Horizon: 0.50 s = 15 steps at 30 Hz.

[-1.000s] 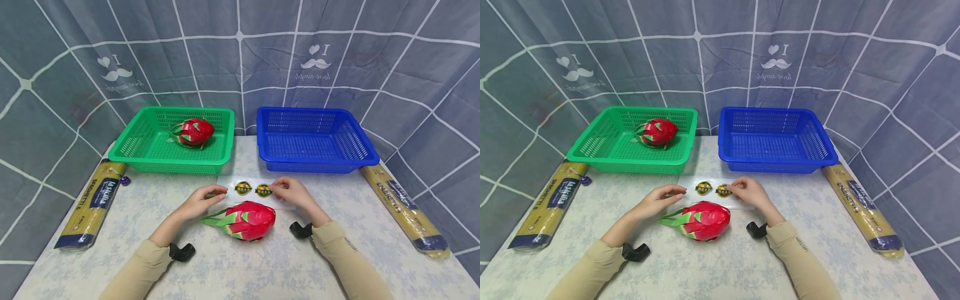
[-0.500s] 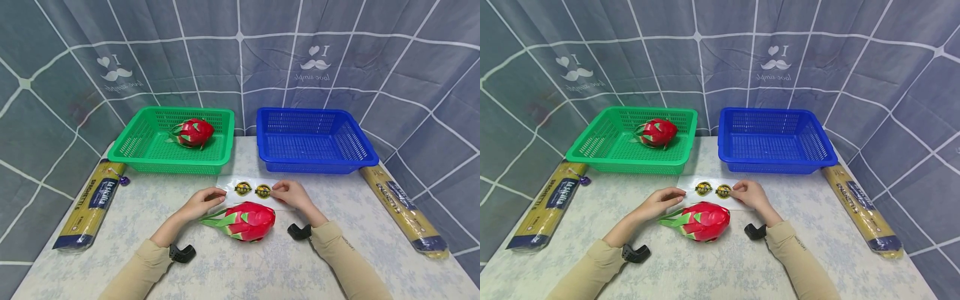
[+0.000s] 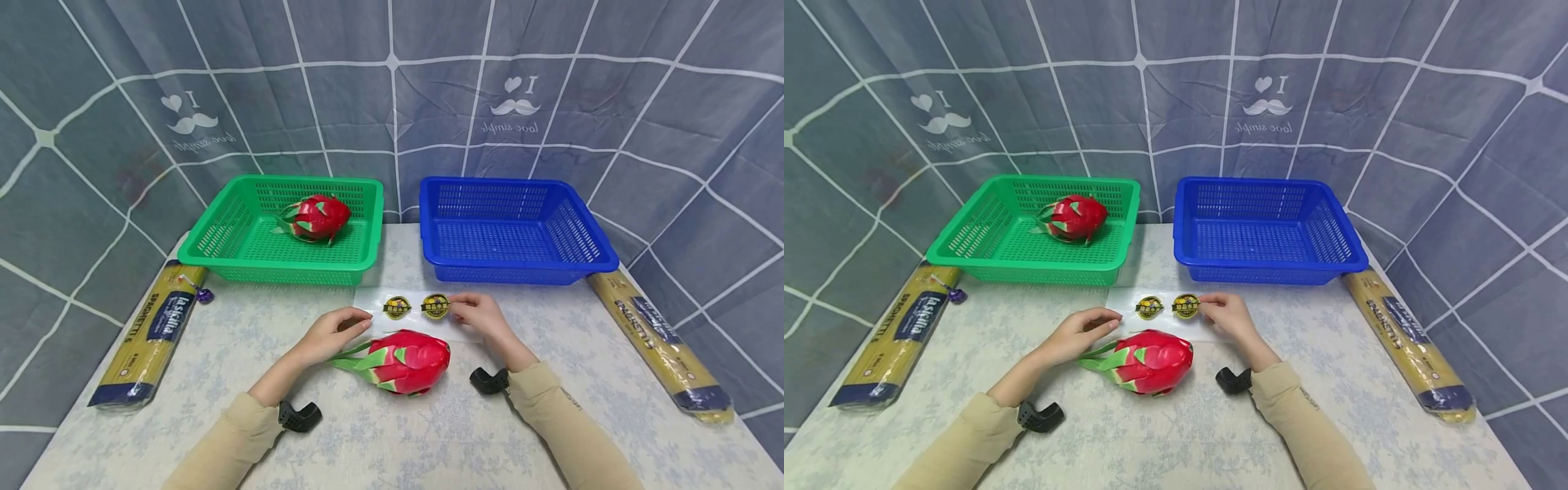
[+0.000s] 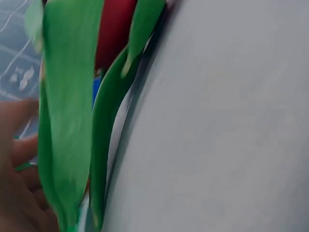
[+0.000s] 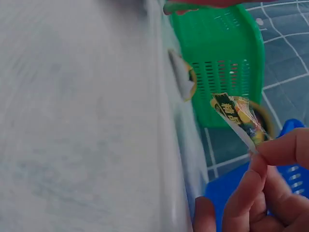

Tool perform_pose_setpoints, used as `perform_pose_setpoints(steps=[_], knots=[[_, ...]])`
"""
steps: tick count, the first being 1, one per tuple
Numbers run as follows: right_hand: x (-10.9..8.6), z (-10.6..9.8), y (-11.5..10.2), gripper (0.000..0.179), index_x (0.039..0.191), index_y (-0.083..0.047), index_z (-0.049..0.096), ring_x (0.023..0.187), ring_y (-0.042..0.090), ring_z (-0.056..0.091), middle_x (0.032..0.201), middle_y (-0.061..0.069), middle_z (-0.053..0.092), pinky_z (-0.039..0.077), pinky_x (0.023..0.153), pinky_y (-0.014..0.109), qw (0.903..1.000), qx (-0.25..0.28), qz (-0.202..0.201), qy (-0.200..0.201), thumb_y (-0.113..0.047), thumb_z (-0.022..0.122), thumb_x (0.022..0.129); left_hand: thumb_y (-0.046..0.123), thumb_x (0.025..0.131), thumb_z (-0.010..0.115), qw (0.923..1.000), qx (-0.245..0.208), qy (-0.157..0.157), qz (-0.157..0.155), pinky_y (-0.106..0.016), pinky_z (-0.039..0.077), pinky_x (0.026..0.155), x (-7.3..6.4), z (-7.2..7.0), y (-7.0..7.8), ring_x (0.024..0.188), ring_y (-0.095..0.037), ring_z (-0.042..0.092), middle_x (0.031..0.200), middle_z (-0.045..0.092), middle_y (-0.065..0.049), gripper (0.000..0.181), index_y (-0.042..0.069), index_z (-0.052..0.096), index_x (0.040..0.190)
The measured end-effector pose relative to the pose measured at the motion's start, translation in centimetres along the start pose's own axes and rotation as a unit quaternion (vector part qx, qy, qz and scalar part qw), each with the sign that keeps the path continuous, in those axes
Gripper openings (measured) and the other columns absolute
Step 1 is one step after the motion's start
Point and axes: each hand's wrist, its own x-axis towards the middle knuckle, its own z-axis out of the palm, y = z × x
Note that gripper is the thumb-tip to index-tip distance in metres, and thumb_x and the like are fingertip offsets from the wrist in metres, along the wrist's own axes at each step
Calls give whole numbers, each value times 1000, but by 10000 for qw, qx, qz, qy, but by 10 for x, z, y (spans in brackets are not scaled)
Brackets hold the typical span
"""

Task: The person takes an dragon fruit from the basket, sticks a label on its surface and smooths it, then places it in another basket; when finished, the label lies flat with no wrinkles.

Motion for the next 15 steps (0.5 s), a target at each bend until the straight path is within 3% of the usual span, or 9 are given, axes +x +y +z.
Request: perform_pose_setpoints(steps=[2, 4, 7, 9, 11, 15], knots=[[-3, -2, -4, 28, 108, 8, 63, 81, 15, 60, 92, 5, 66, 51, 77, 30, 9995, 258, -167, -97, -7, 64, 84, 30, 93, 59, 9998, 13, 6, 217, -32, 49, 83, -2, 5, 8, 97, -16, 61, 112, 63, -2, 34, 5, 65, 115], [-7, -5, -8, 23, 103, 7, 63, 82, 15, 59, 88, 1, 64, 51, 78, 32, 9979, 464, -395, -227, -7, 64, 85, 30, 92, 61, 9989, -1, -189, 426, -35, 48, 86, -5, 10, 17, 102, -19, 60, 116, 62, -3, 38, 3, 62, 119], [-12, -7, -14, 16, 96, 3, 62, 83, 12, 58, 86, -3, 64, 51, 80, 32, 9932, 782, -717, -488, -7, 67, 84, 35, 87, 66, 9969, 73, -632, 453, -35, 47, 89, -9, 18, 29, 108, -18, 56, 121, 60, -1, 50, 5, 58, 126], [-14, -8, -17, 14, 93, 1, 61, 82, 11, 58, 85, -4, 64, 51, 79, 31, 9911, 827, -856, -595, -8, 68, 84, 37, 81, 72, 9962, 94, -765, 409, -33, 48, 87, -12, 22, 34, 107, -16, 55, 119, 60, 1, 56, 9, 57, 127], [-15, -8, -20, 14, 91, 0, 61, 81, 10, 59, 84, -4, 65, 51, 78, 29, 9903, 836, -868, -686, -8, 69, 83, 37, 73, 79, 9962, 98, -740, 441, -32, 48, 84, -14, 26, 39, 106, -14, 54, 116, 59, 6, 59, 14, 59, 124], [-19, -6, -25, 16, 92, 2, 60, 80, 13, 60, 82, -2, 64, 51, 76, 31, 9907, 680, -794, -868, -10, 68, 84, 37, 62, 87, 9949, 183, -526, 843, -32, 49, 83, -17, 31, 46, 105, -12, 49, 111, 54, 10, 63, 19, 57, 114]])
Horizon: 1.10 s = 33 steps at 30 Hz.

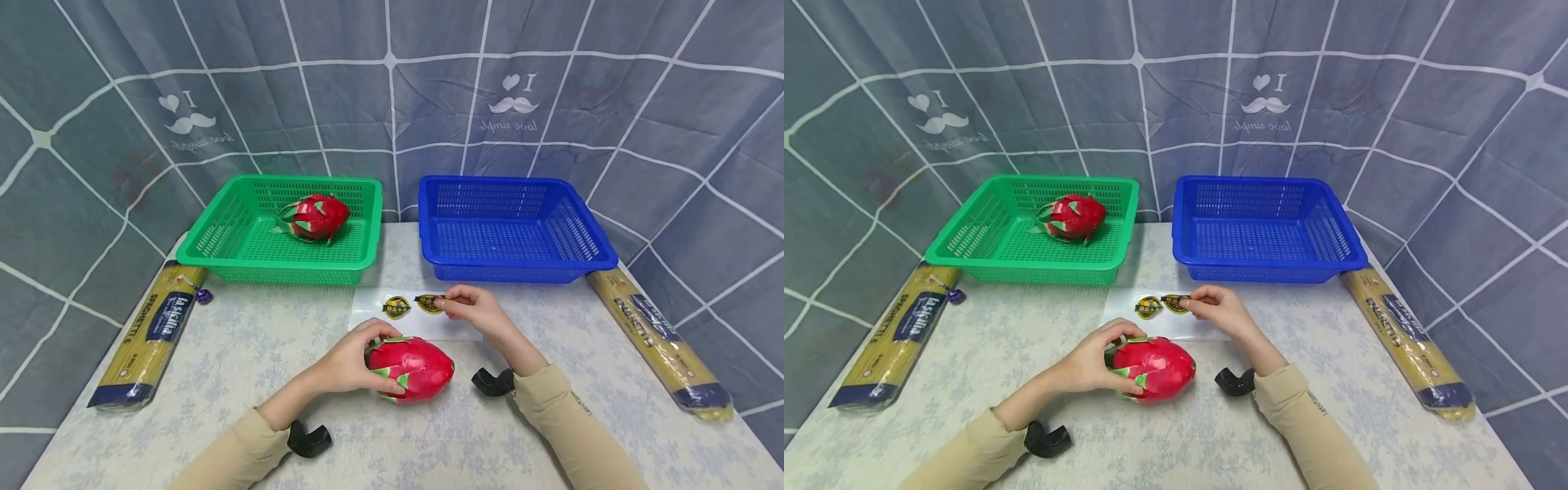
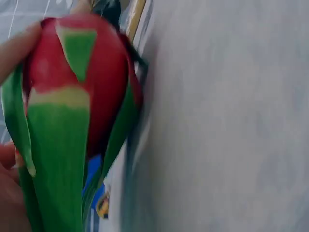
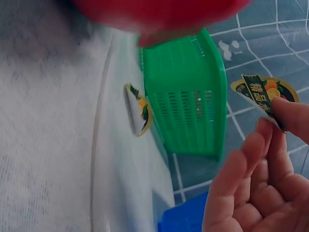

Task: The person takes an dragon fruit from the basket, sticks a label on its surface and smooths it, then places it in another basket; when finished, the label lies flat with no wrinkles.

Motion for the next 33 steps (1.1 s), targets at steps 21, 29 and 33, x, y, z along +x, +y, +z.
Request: perform_pose_setpoints(steps=[21, 29, 33], knots=[[-17, 5, -5, 16, 70, -10, 61, 55, 9, 41, 57, -5, 47, 36, 58, 28, 9821, -163, -29, -1875, -14, 72, 82, 51, 54, 87, 9530, 2556, 788, 1420, -44, 37, 93, -3, 5, 4, 114, -24, 40, 126, 44, -10, 74, 12, 52, 107], [-22, 13, -5, 20, 66, -11, 59, 54, 8, 38, 55, -7, 43, 33, 56, 29, 9851, -110, 21, -1719, -14, 72, 81, 48, 57, 87, 9773, 1899, 193, 919, -35, 44, 93, -3, 2, 1, 118, -18, 42, 128, 44, -6, 84, 10, 40, 115], [-23, 13, -6, 20, 65, -13, 59, 57, 7, 42, 57, -8, 51, 35, 59, 28, 9843, -110, -26, -1759, -12, 72, 81, 48, 56, 88, 9767, 1907, 243, 958, -34, 43, 94, -3, 2, -1, 116, -17, 42, 124, 45, -4, 86, 9, 40, 116]])
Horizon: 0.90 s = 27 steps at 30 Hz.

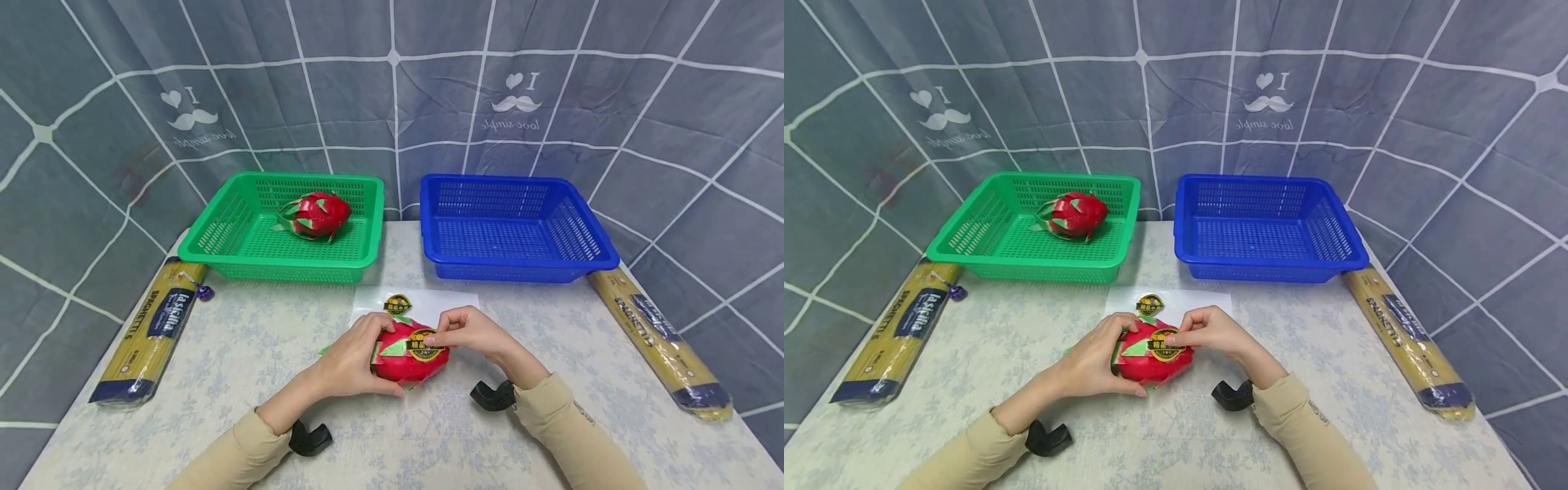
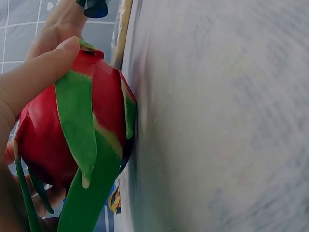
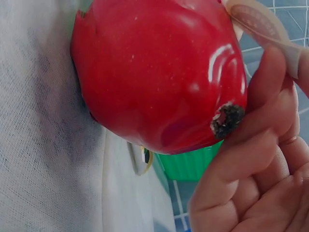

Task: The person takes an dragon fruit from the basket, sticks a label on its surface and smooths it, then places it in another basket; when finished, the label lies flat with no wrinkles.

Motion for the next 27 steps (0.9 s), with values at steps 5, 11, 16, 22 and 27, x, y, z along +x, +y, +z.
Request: perform_pose_setpoints(steps=[5, 11, 16, 22, 27], knots=[[-1, -1, 0, 21, 64, -15, 60, 61, 6, 45, 62, -7, 61, 36, 60, 27, 9998, 40, -101, -139, -12, 72, 81, 49, 55, 88, 10000, 29, -43, -36, -33, 43, 93, 1, -1, 0, 114, -16, 43, 122, 45, -2, 87, 9, 40, 115], [-3, 3, 1, 20, 64, -10, 60, 60, 6, 45, 62, -6, 60, 36, 60, 26, 9999, -72, -103, 49, -10, 73, 80, 49, 55, 88, 9999, 38, -137, -77, -33, 44, 92, 1, -2, 1, 113, -15, 43, 121, 45, -1, 86, 10, 40, 116], [-5, 8, -2, 24, 66, -4, 60, 55, 6, 41, 58, -6, 55, 33, 52, 23, 9934, -976, -345, 489, -16, 77, 78, 60, 59, 81, 9998, 133, 53, -127, -31, 45, 88, 2, 0, 4, 109, -13, 45, 118, 46, 1, 84, 12, 41, 114], [-9, 5, -11, 41, 73, -13, 59, 65, 13, 47, 69, -2, 54, 37, 56, 27, 9445, -2958, -92, 1429, -44, 84, 64, 67, 78, 58, 9967, 246, 541, -550, -31, 46, 74, 6, 11, 14, 93, -12, 52, 106, 53, 2, 65, 13, 44, 110], [-2, 6, -3, 63, 111, -4, 54, 99, 25, 57, 111, 10, 58, 47, 81, 39, 9586, -2681, 132, 950, -44, 81, 70, 67, 74, 63, 9882, 287, 964, -1156, -25, 44, 61, 9, 20, 22, 74, -11, 54, 87, 54, 4, 64, 13, 43, 102]])
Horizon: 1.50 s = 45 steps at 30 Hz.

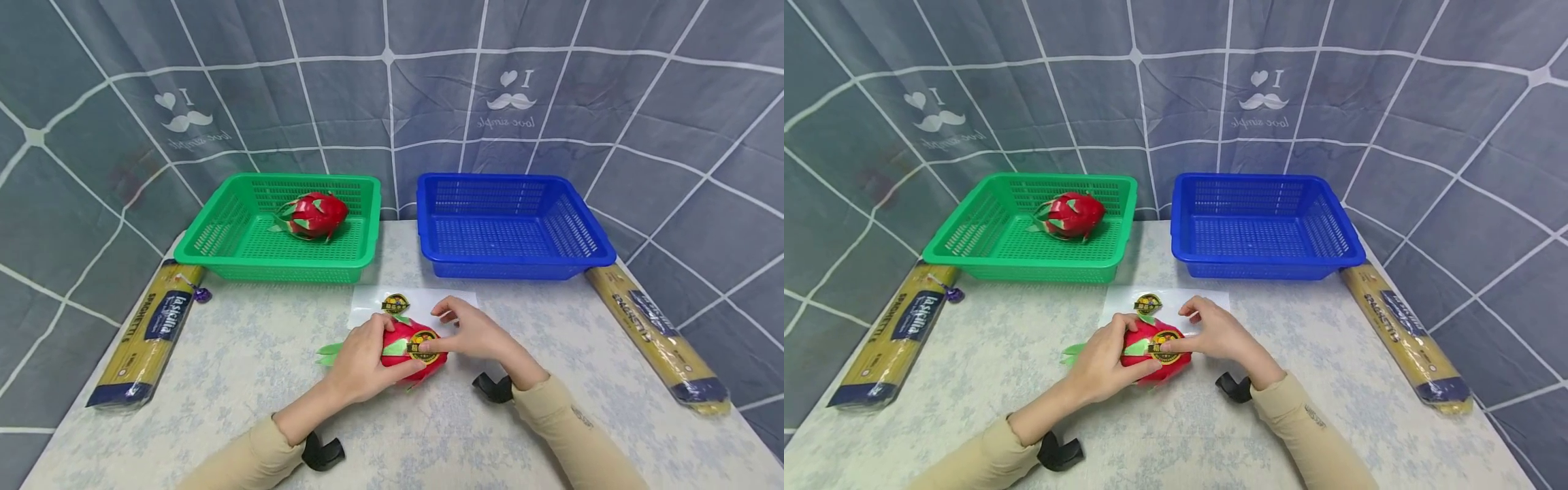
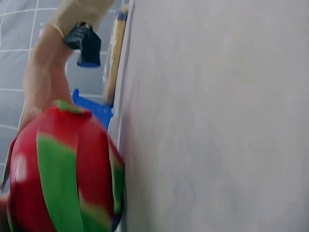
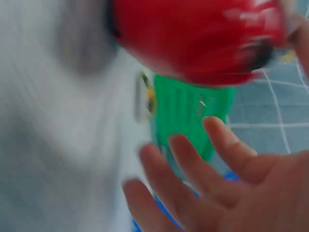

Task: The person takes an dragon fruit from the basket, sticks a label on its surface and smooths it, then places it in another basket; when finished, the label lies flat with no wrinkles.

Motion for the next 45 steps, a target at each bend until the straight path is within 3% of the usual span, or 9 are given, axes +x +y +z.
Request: perform_pose_setpoints(steps=[4, 8, 16, 21, 25, 31, 34, 40, 45], knots=[[7, 14, 4, 62, 131, -2, 47, 107, 26, 57, 125, 13, 54, 46, 89, 38, 9876, 1135, -405, -1006, -33, 71, 83, 64, 67, 72, 9987, -79, 247, -428, -20, 41, 52, -1, 6, 0, 64, -8, 51, 74, 50, 5, 65, 14, 40, 93], [9, 23, 5, 49, 133, -10, 49, 101, 16, 56, 114, 4, 59, 45, 88, 32, 9777, 1411, -748, -1364, -31, 63, 90, 63, 61, 77, 9976, -226, 404, -516, -19, 40, 49, -1, 10, -2, 59, -7, 49, 70, 48, 6, 69, 14, 39, 90], [6, 28, 1, 44, 138, -9, 47, 108, 17, 51, 119, 4, 59, 40, 94, 36, 9776, 1489, -932, -1159, -30, 49, 98, 68, 51, 79, 9974, -10, 611, -388, -21, 38, 55, -2, 13, -2, 62, -7, 46, 73, 47, 7, 79, 13, 40, 91], [6, 30, 1, 43, 139, -8, 46, 117, 20, 47, 128, 7, 55, 35, 100, 41, 9791, 1515, -846, -1063, -28, 44, 101, 66, 69, 69, 9960, 19, 878, -170, -22, 36, 57, -4, 17, -7, 62, -8, 46, 71, 46, 7, 64, 13, 39, 89], [7, 31, 1, 43, 139, -7, 45, 122, 22, 45, 133, 9, 52, 34, 102, 44, 9804, 1469, -866, -986, -29, 39, 102, 47, 85, 62, 9925, -14, 1192, 278, -23, 36, 56, -5, 19, -10, 61, -11, 46, 72, 47, 4, 43, 10, 40, 88], [6, 34, -2, 47, 141, -3, 41, 121, 21, 46, 130, 11, 54, 29, 105, 43, 9748, 1733, -866, -1108, -30, 27, 105, 27, 89, 52, 9894, 67, 1396, 396, -27, 38, 58, -3, 19, -9, 59, -12, 41, 68, 43, 5, 23, 7, 41, 87], [5, 38, -7, 47, 141, -5, 39, 112, 18, 52, 125, 10, 55, 34, 101, 40, 9738, 1842, -666, -1157, -33, 32, 104, 21, 89, 48, 9881, 193, 1480, 368, -29, 38, 58, -1, 19, -7, 56, -12, 37, 64, 38, 6, 16, 6, 42, 86], [2, 50, -14, 44, 134, -4, 44, 79, 21, 67, 113, 15, 60, 49, 83, 31, 9657, 2518, -211, -604, -29, 49, 98, 14, 88, 45, 9847, 242, 1676, 400, -28, 36, 57, 2, 19, -6, 54, -11, 36, 61, 36, 7, 10, 6, 41, 85], [0, 58, -16, 37, 129, -3, 50, 96, 19, 61, 119, 14, 57, 45, 90, 33, 9764, 2136, -317, -22, -25, 47, 99, 11, 88, 42, 9833, 242, 1746, 456, -29, 37, 56, 2, 19, -5, 55, -14, 43, 64, 43, 4, 7, 6, 42, 84]])
